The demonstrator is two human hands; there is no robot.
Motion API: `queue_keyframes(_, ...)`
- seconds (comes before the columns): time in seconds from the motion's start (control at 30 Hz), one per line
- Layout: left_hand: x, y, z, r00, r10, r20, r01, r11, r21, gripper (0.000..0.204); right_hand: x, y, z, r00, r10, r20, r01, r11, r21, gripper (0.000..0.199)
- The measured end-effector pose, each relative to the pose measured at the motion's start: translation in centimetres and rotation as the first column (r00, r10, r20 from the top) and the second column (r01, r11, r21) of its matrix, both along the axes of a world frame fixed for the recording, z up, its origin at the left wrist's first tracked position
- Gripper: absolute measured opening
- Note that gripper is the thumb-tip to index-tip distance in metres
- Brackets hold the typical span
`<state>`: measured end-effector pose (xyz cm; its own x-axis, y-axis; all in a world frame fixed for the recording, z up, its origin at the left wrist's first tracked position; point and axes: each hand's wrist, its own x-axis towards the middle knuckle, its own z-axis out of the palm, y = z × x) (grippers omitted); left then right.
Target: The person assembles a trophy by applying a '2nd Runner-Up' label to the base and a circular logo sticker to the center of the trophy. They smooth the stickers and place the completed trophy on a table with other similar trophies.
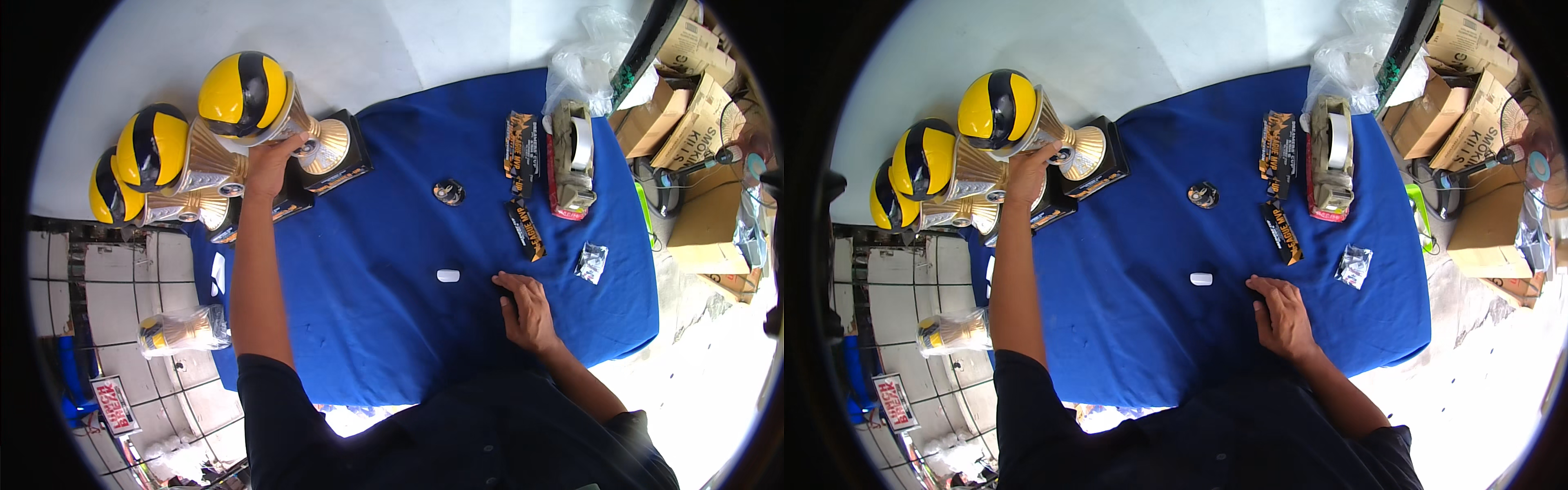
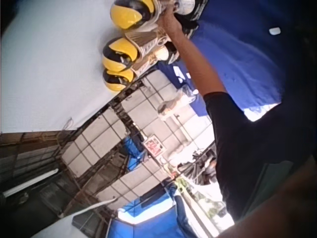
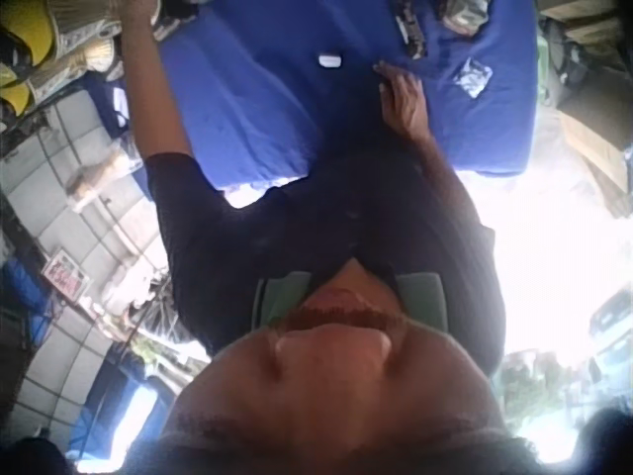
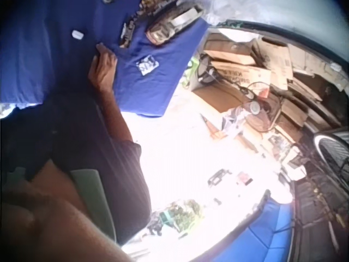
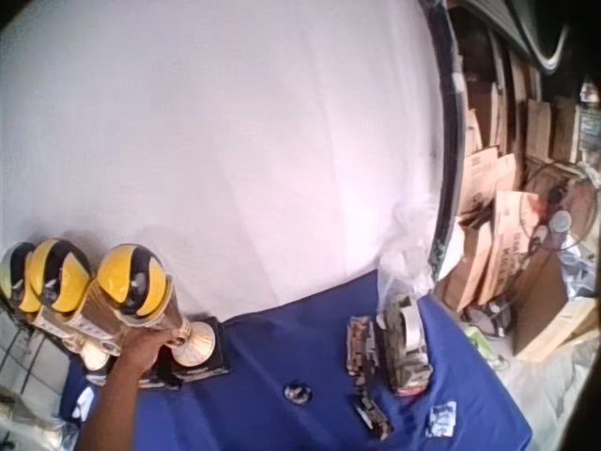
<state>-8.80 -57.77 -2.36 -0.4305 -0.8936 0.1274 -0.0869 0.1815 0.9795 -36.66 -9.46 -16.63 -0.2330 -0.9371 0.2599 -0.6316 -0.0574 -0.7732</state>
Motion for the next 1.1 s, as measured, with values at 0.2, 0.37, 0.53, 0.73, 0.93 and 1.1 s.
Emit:
queue_keyframes(0.2, 2.5, -3.5, -2.3, 0.997, 0.006, 0.082, -0.020, 0.984, 0.176, 0.049, -0.2, -0.1, 0.1, 1.000, 0.000, 0.007, 0.000, 1.000, 0.018, 0.050)
queue_keyframes(0.37, 2.8, -4.0, -4.1, 0.997, 0.063, 0.048, -0.071, 0.980, 0.187, 0.049, -0.2, -0.1, 0.2, 1.000, -0.005, -0.004, 0.005, 0.999, 0.035, 0.047)
queue_keyframes(0.53, 0.4, -0.7, -5.8, 0.969, 0.248, -0.024, -0.247, 0.949, -0.196, 0.072, -0.2, 0.0, 0.0, 1.000, 0.002, 0.004, -0.002, 1.000, 0.017, 0.046)
queue_keyframes(0.73, -7.1, 21.0, -9.5, 0.849, 0.348, 0.398, -0.174, 0.895, -0.411, 0.071, -2.6, -2.3, 2.7, 0.941, -0.320, -0.106, 0.317, 0.947, -0.047, 0.054)
queue_keyframes(0.93, -8.9, 34.1, -13.7, 0.684, 0.297, 0.667, 0.114, 0.859, -0.499, 0.056, -5.4, -5.6, 1.2, 0.926, -0.306, -0.221, 0.326, 0.943, 0.063, 0.059)
queue_keyframes(1.1, -6.7, 34.9, -14.7, 0.666, 0.298, 0.683, 0.097, 0.874, -0.476, 0.049, -5.1, -5.8, 0.5, 0.945, -0.268, -0.189, 0.291, 0.951, 0.107, 0.047)
